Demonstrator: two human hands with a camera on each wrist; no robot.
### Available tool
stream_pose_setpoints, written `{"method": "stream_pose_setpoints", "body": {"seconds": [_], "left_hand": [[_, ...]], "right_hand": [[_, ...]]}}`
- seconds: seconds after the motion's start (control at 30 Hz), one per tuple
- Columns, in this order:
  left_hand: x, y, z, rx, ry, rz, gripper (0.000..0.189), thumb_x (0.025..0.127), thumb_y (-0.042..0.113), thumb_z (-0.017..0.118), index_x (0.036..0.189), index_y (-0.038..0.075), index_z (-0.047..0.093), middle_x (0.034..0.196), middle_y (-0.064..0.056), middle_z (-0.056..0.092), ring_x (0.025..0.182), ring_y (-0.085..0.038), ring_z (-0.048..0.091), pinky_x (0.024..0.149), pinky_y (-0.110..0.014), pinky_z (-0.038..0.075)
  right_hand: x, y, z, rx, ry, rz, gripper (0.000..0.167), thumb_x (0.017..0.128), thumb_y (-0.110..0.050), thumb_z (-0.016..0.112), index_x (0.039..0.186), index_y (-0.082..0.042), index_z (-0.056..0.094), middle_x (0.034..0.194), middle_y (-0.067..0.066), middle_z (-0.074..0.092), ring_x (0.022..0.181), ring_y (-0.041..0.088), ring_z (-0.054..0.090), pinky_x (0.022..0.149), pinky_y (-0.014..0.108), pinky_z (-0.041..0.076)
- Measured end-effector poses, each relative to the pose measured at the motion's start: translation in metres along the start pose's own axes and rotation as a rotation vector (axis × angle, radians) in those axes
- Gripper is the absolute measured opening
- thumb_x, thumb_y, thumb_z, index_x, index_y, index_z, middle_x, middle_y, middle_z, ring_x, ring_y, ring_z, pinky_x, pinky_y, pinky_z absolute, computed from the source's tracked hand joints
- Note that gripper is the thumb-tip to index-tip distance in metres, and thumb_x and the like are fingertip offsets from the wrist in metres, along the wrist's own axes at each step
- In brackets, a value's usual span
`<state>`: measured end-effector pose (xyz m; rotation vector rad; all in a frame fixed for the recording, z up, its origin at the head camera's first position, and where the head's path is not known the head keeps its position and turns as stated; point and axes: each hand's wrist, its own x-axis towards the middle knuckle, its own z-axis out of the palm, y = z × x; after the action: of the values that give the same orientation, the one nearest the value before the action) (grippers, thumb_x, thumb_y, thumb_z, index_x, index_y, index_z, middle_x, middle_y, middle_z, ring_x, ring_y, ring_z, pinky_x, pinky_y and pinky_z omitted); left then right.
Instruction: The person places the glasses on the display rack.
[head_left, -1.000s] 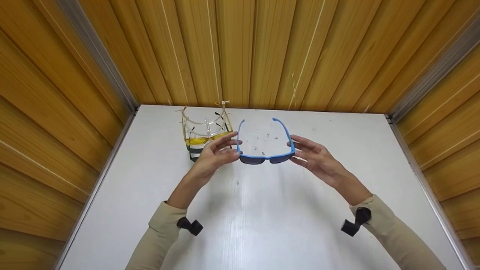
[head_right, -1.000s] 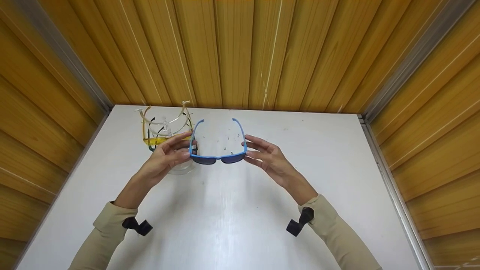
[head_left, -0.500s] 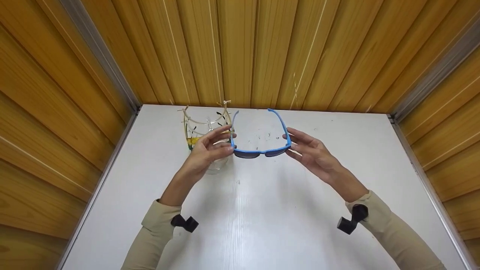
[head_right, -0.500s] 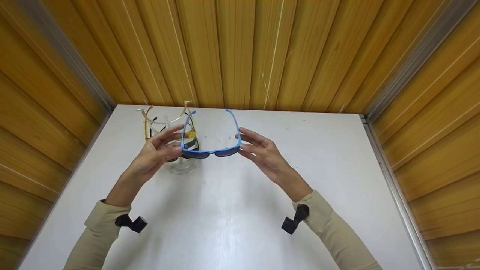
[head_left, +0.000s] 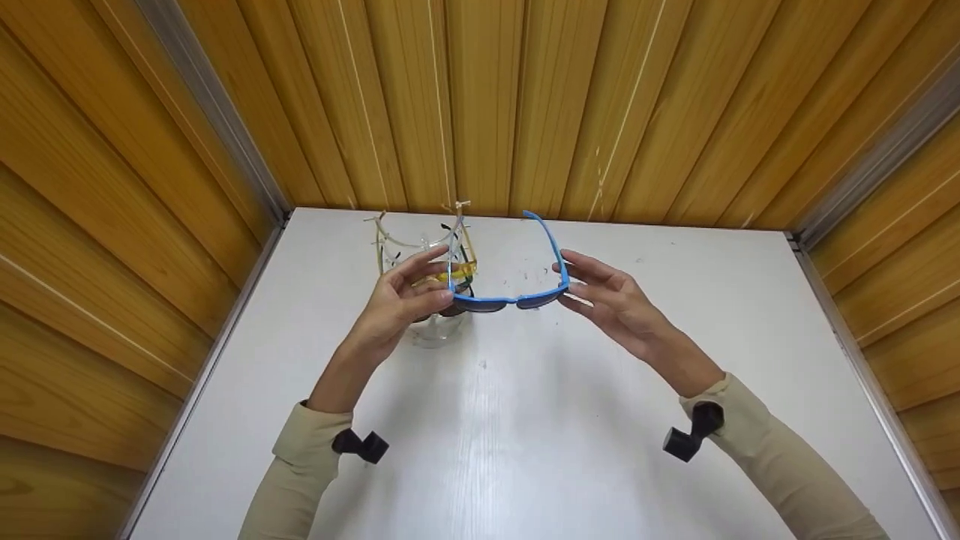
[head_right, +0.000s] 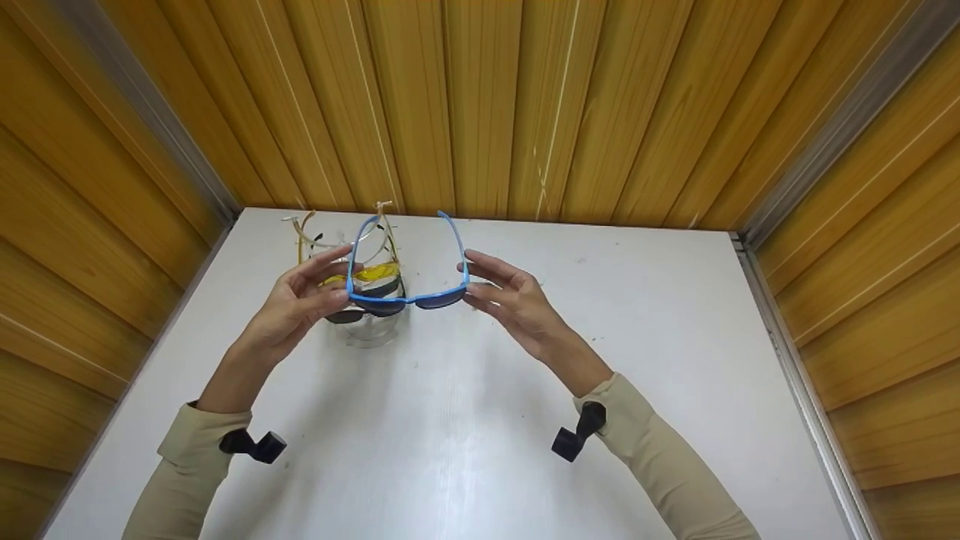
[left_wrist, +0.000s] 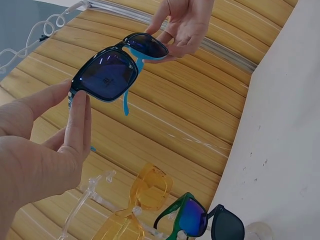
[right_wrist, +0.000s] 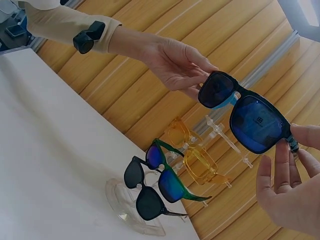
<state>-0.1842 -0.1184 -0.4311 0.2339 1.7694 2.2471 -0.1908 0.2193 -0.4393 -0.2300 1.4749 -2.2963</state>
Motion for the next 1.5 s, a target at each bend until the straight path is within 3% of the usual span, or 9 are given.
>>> {"method": "stream_pose_setpoints", "body": {"seconds": [0.2,0.37,0.57,0.8,1.03,1.13,1.37,1.5], "left_hand": [[-0.004,0.002,-0.008,-0.013,0.032,0.011,0.072,0.086,-0.005,0.072,0.152,0.005,0.046,0.132,-0.011,0.056,0.107,-0.014,0.068,0.093,-0.025,0.06],[-0.009,0.003,-0.015,-0.022,0.055,-0.001,0.069,0.088,-0.005,0.071,0.151,0.008,0.048,0.137,-0.015,0.054,0.109,-0.017,0.068,0.095,-0.025,0.059],[-0.012,0.006,-0.021,-0.008,0.078,0.005,0.069,0.087,-0.005,0.071,0.151,0.009,0.048,0.134,-0.012,0.057,0.11,-0.018,0.068,0.095,-0.025,0.059],[-0.011,0.007,-0.029,0.004,0.084,0.009,0.07,0.089,-0.005,0.07,0.152,0.009,0.046,0.143,-0.019,0.051,0.109,-0.017,0.067,0.093,-0.025,0.06],[-0.011,0.008,-0.036,0.008,0.111,0.007,0.068,0.089,-0.003,0.07,0.152,0.011,0.047,0.139,-0.011,0.055,0.115,-0.019,0.066,0.096,-0.027,0.06],[-0.011,0.011,-0.038,0.011,0.117,0.005,0.067,0.09,-0.002,0.071,0.151,0.012,0.048,0.138,-0.01,0.056,0.121,-0.028,0.063,0.097,-0.027,0.059],[-0.012,0.013,-0.046,0.014,0.132,0.003,0.064,0.091,-0.001,0.071,0.15,0.011,0.049,0.136,-0.008,0.058,0.127,-0.026,0.061,0.099,-0.028,0.058],[-0.011,0.011,-0.052,0.003,0.147,0.01,0.064,0.091,-0.002,0.07,0.15,0.009,0.049,0.134,-0.007,0.06,0.134,-0.034,0.055,0.099,-0.028,0.058]], "right_hand": [[0.01,0.003,0.007,0.001,-0.024,-0.002,0.042,0.1,0.004,0.058,0.137,-0.014,0.065,0.132,0.001,0.068,0.127,0.017,0.061,0.112,0.039,0.052],[0.017,0.005,0.014,0.006,-0.029,-0.001,0.043,0.098,0.005,0.059,0.136,-0.013,0.065,0.13,0.0,0.068,0.126,0.017,0.062,0.112,0.038,0.052],[0.024,0.007,0.022,0.012,-0.029,0.0,0.044,0.098,0.005,0.06,0.138,-0.011,0.063,0.129,0.002,0.067,0.125,0.017,0.063,0.111,0.038,0.052],[0.031,0.01,0.027,0.048,-0.026,0.007,0.042,0.098,0.007,0.058,0.134,-0.012,0.067,0.129,0.003,0.068,0.125,0.017,0.063,0.111,0.037,0.053],[0.04,0.012,0.032,0.05,-0.026,0.007,0.041,0.098,0.006,0.057,0.135,-0.011,0.066,0.131,0.004,0.067,0.127,0.018,0.063,0.111,0.038,0.052],[0.044,0.012,0.035,0.042,-0.017,0.015,0.043,0.098,0.006,0.058,0.138,-0.009,0.064,0.131,0.005,0.067,0.127,0.019,0.062,0.111,0.038,0.052],[0.052,0.014,0.04,0.035,-0.017,0.029,0.045,0.097,0.006,0.06,0.14,-0.007,0.061,0.131,0.005,0.066,0.126,0.019,0.062,0.111,0.039,0.052],[0.058,0.016,0.042,0.033,-0.028,0.032,0.047,0.097,0.006,0.061,0.142,-0.007,0.059,0.132,0.005,0.065,0.125,0.018,0.062,0.111,0.04,0.052]]}}
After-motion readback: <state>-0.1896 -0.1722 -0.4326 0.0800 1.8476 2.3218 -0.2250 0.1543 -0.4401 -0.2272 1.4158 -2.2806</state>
